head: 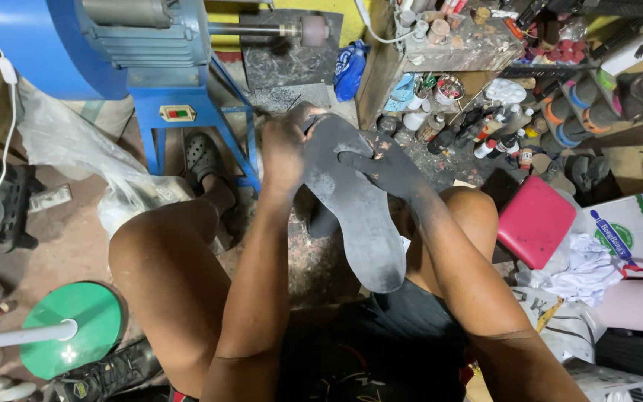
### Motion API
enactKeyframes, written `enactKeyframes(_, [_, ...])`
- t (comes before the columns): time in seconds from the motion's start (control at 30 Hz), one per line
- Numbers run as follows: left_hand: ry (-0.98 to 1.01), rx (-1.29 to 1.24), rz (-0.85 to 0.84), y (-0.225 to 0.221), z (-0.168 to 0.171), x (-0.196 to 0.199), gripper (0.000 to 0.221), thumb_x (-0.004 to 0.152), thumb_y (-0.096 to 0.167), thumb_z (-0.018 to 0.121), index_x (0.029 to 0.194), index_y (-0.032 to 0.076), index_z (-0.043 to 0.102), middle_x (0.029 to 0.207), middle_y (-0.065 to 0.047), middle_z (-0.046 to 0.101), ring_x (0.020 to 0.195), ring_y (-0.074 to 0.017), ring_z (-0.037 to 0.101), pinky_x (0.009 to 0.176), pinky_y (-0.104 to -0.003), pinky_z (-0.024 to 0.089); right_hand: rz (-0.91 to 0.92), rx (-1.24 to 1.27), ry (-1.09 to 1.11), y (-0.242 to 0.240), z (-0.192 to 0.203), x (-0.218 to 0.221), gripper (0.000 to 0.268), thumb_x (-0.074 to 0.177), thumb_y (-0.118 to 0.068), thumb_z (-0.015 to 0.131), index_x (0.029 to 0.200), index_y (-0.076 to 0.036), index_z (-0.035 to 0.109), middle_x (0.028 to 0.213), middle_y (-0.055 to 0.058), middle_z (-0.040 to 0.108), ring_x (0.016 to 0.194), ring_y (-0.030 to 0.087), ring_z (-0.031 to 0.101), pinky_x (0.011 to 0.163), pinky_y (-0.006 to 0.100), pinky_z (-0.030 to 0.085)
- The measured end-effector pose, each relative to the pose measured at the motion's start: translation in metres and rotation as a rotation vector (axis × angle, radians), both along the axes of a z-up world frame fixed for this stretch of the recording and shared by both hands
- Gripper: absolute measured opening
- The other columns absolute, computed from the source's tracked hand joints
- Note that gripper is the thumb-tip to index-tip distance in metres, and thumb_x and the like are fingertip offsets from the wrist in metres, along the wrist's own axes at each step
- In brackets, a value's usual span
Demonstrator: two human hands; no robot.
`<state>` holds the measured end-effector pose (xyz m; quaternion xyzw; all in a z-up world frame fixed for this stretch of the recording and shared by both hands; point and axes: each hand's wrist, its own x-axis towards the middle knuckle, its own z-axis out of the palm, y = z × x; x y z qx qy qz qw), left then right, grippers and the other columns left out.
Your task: The person holds a grey shoe sole and presses it against a rotating polishing wheel to smooth the edges, turning the sole over to work on different sections.
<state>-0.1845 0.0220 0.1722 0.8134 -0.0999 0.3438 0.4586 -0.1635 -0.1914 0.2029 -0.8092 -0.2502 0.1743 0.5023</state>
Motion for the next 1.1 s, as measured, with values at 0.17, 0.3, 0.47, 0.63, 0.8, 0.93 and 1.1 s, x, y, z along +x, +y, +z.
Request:
enactKeyframes(0.17, [0.066, 0.168, 0.258, -0.002, -0.040, 0.020, 0.020, 0.099, 0.026, 0.071, 0.111, 0.011, 0.079, 0.078, -0.017, 0.073, 0.062, -0.0302, 0.067, 0.055, -0.041, 0.051, 0.067, 0.020, -0.109, 0.006, 0.002, -0.001, 0.042, 0.096, -0.032, 0.073, 0.127, -0.004, 0.065, 0.108, 0.003, 0.073, 0.095, 0.009, 0.063, 0.084, 0.029, 0.054])
enactKeyframes(0.3, [0.042, -0.123, 0.212, 0.004, -0.072, 0.025, 0.020, 0.105, 0.022, 0.060, 0.109, 0.008, 0.074, 0.079, -0.007, 0.071, 0.063, -0.0169, 0.065, 0.054, -0.033, 0.050, 0.071, -0.051, -0.051, 0.017, 0.003, -0.004, 0.043, 0.094, -0.034, 0.075, 0.125, -0.004, 0.070, 0.103, 0.006, 0.076, 0.088, 0.012, 0.063, 0.079, 0.031, 0.054])
enactKeyframes(0.47, [-0.202, 0.035, 0.403, 0.018, -0.105, 0.033, 0.039, 0.110, 0.026, 0.060, 0.132, -0.005, 0.066, 0.090, -0.007, 0.069, 0.063, -0.0127, 0.060, 0.053, -0.029, 0.049, -0.063, -0.156, 0.044, 0.022, 0.001, -0.007, 0.057, 0.087, -0.040, 0.075, 0.132, -0.007, 0.065, 0.110, 0.007, 0.075, 0.094, 0.015, 0.066, 0.082, 0.031, 0.054])
enactKeyframes(0.63, [0.529, -0.958, -0.322, 0.031, -0.070, 0.015, 0.039, 0.103, 0.039, 0.063, 0.124, 0.007, 0.066, 0.096, 0.001, 0.070, 0.077, -0.0103, 0.066, 0.066, -0.027, 0.056, -0.160, -0.034, -0.038, 0.008, -0.017, 0.009, 0.061, 0.092, -0.041, 0.075, 0.136, -0.002, 0.060, 0.123, 0.005, 0.070, 0.106, 0.013, 0.065, 0.089, 0.028, 0.051])
enactKeyframes(0.8, [0.418, -0.422, -0.362, 0.010, -0.052, -0.001, 0.031, 0.094, 0.027, 0.072, 0.118, 0.008, 0.075, 0.100, 0.000, 0.075, 0.086, -0.0106, 0.065, 0.075, -0.024, 0.052, -0.332, -0.050, 0.073, 0.003, -0.025, 0.011, 0.049, 0.096, -0.039, 0.078, 0.113, 0.002, 0.057, 0.103, 0.006, 0.058, 0.093, 0.017, 0.053, 0.081, 0.033, 0.041])
enactKeyframes(0.93, [0.374, -0.336, -0.273, -0.006, -0.069, 0.006, 0.028, 0.104, 0.027, 0.062, 0.112, 0.003, 0.074, 0.087, -0.006, 0.070, 0.077, -0.0145, 0.062, 0.072, -0.029, 0.051, -0.363, -0.135, -0.007, -0.003, -0.015, -0.005, 0.039, 0.101, -0.036, 0.073, 0.094, 0.000, 0.060, 0.083, 0.006, 0.053, 0.076, 0.019, 0.048, 0.070, 0.035, 0.040])
enactKeyframes(1.1, [0.473, -0.403, -0.367, -0.008, -0.077, 0.012, 0.026, 0.097, 0.021, 0.059, 0.107, 0.007, 0.078, 0.096, -0.010, 0.074, 0.087, -0.0235, 0.064, 0.084, -0.044, 0.046, 0.107, 0.185, -0.556, -0.012, -0.002, -0.001, 0.024, 0.115, -0.024, 0.054, 0.107, -0.002, 0.060, 0.101, 0.004, 0.064, 0.094, 0.016, 0.058, 0.084, 0.026, 0.050])
